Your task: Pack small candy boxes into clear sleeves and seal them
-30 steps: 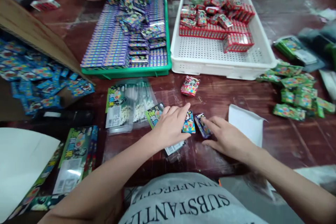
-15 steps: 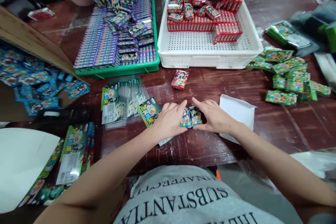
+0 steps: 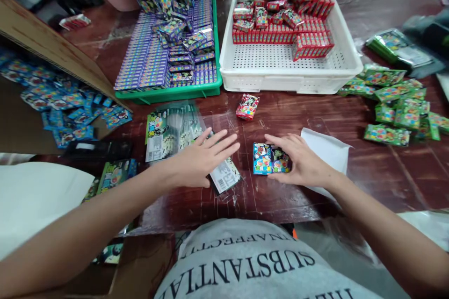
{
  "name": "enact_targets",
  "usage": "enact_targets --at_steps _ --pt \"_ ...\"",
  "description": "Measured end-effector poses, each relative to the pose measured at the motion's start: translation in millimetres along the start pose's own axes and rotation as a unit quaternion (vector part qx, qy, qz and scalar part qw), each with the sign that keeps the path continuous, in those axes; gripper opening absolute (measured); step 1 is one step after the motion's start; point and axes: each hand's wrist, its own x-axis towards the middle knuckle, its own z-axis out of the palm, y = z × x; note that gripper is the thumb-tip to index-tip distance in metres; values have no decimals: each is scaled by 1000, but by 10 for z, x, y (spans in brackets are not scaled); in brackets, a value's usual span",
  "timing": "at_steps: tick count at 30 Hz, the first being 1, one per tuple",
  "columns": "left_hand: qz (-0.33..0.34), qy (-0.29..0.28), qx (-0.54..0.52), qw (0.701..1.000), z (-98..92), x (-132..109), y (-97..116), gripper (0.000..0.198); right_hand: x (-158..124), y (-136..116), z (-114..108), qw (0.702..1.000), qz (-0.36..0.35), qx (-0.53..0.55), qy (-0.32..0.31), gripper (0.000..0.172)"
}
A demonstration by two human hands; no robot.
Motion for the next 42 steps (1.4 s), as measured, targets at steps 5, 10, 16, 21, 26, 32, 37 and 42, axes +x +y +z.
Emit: enact_targets --at_steps 5,10,16,21,26,32,37,42 --pt "21 1 33 999 -63 -68 -23 74 -300 -124 -48 983 29 183 8 103" --pt "-56 88 -46 993 -3 -62 152 83 -409 -65 -67 992 11 112 -56 100" --pt "-99 110 -117 982 341 -58 312 91 -116 -92 41 998 -33 -21 -43 93" --pt "-141 113 -130 975 584 -28 325 92 -22 -88 301 998 -39 -22 -52 104" --pt "-155 118 -124 973 661 -41 302 93 -157 42 297 998 -11 -22 -62 106" --pt "-145 128 -134 972 663 4 309 94 -52 88 251 996 -37 -2 -78 69" --pt "-145 120 -145 971 638 19 253 95 82 205 165 995 -39 1 -90 68" --pt "-168 127 -155 965 628 120 296 95 196 118 294 996 -51 -3 -72 76"
